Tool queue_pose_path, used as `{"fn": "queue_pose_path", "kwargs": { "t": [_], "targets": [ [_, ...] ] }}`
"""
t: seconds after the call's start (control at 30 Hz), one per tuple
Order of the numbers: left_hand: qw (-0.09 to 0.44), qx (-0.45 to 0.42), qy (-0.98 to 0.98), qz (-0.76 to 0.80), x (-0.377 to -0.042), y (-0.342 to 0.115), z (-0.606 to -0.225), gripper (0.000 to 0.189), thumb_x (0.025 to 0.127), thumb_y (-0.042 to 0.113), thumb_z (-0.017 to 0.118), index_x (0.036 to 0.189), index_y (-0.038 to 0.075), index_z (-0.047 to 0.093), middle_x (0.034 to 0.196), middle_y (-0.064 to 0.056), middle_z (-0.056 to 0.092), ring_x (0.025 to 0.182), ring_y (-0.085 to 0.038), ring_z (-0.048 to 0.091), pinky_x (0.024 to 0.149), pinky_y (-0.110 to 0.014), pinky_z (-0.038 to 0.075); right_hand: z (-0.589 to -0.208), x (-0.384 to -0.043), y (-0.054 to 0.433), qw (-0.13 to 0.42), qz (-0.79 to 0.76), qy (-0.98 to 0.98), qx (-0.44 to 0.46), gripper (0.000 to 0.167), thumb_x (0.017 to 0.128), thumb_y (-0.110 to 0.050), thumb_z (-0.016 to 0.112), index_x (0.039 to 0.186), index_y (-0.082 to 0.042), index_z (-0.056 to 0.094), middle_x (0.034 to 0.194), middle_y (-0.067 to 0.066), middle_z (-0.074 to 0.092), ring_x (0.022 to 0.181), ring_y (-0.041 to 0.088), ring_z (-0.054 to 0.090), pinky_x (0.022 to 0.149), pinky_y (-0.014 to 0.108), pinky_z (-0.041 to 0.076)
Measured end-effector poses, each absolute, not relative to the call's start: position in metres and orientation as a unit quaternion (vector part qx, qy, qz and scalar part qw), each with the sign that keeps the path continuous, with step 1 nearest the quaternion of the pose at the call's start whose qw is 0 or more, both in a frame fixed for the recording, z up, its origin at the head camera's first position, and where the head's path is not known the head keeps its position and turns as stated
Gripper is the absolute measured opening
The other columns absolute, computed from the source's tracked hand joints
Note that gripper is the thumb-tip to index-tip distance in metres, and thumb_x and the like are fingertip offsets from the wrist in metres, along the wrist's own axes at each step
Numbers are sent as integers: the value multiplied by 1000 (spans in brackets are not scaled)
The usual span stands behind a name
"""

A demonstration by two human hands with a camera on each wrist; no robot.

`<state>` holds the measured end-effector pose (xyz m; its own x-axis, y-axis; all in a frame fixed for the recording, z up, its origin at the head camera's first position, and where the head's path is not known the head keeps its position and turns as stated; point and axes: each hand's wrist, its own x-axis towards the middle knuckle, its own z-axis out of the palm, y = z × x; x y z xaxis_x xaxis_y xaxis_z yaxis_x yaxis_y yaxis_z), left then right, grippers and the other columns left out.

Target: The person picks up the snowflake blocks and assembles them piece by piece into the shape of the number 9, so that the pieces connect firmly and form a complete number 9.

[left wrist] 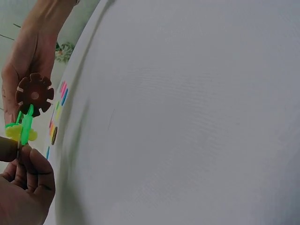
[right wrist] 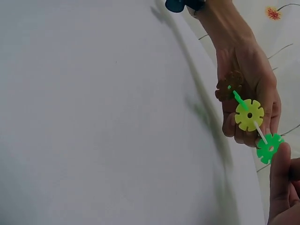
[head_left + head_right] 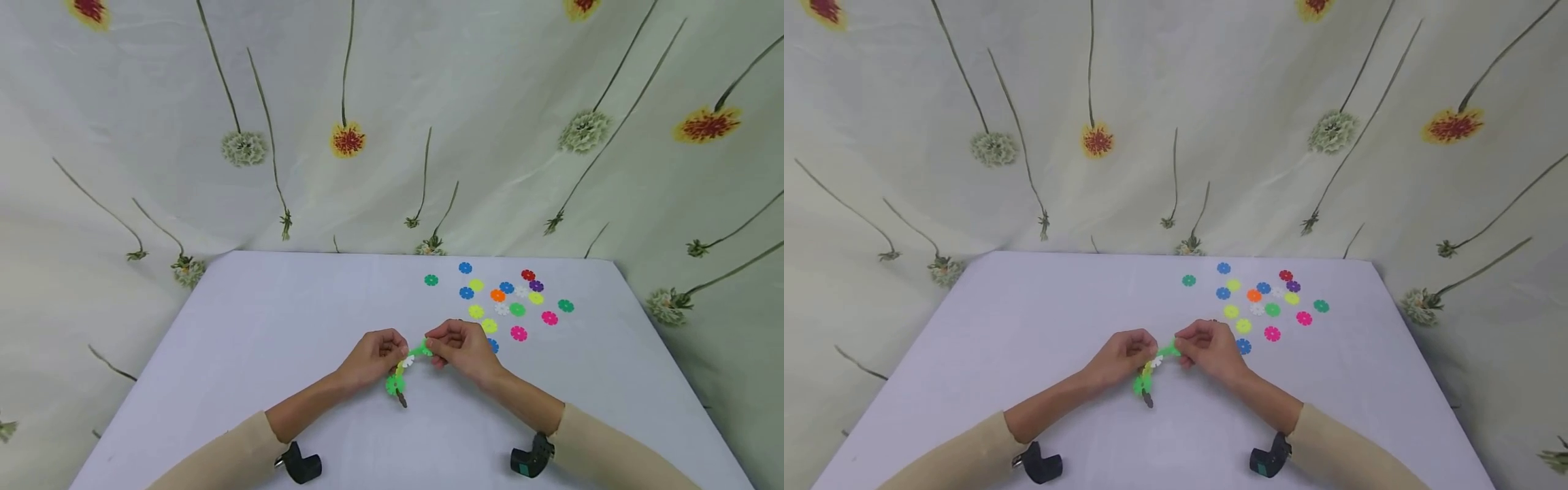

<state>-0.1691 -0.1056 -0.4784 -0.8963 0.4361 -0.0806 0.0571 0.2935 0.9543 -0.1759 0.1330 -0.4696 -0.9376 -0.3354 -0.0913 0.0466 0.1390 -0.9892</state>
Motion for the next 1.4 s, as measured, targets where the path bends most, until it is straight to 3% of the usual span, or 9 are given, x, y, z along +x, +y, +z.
{"fn": "queue_pose_path", "kwargs": {
  "t": [0.23,0.4,0.77,1.4],
  "targets": [
    [156,171,792,564,-168,-102,-474,16,106,11,63,107,-4,67,83,-3,63,67,-7,55,65,-18,48,-477,-174,135,145,-662,731,-81,25,100,-8,75,118,9,71,89,2,77,68,10,72,72,25,64],
    [161,176,800,550,-170,-98,-472,15,106,11,63,106,-3,69,81,-1,63,67,-7,54,64,-18,46,-483,-174,139,157,-673,719,-73,27,100,-8,74,120,10,70,85,-3,76,67,8,71,73,25,64],
    [173,170,795,557,-168,-100,-479,18,106,12,63,107,-4,68,81,-1,62,67,-7,54,63,-19,47,-484,-174,135,139,-656,736,-91,27,101,-12,75,118,8,70,85,4,73,66,11,69,72,22,62],
    [185,177,801,541,-168,-98,-482,18,107,14,63,107,-3,69,81,0,62,69,-8,53,64,-19,46,-495,-167,134,154,-683,711,-62,26,101,-9,74,116,11,69,80,-1,72,64,8,70,71,23,63]
  ]
}}
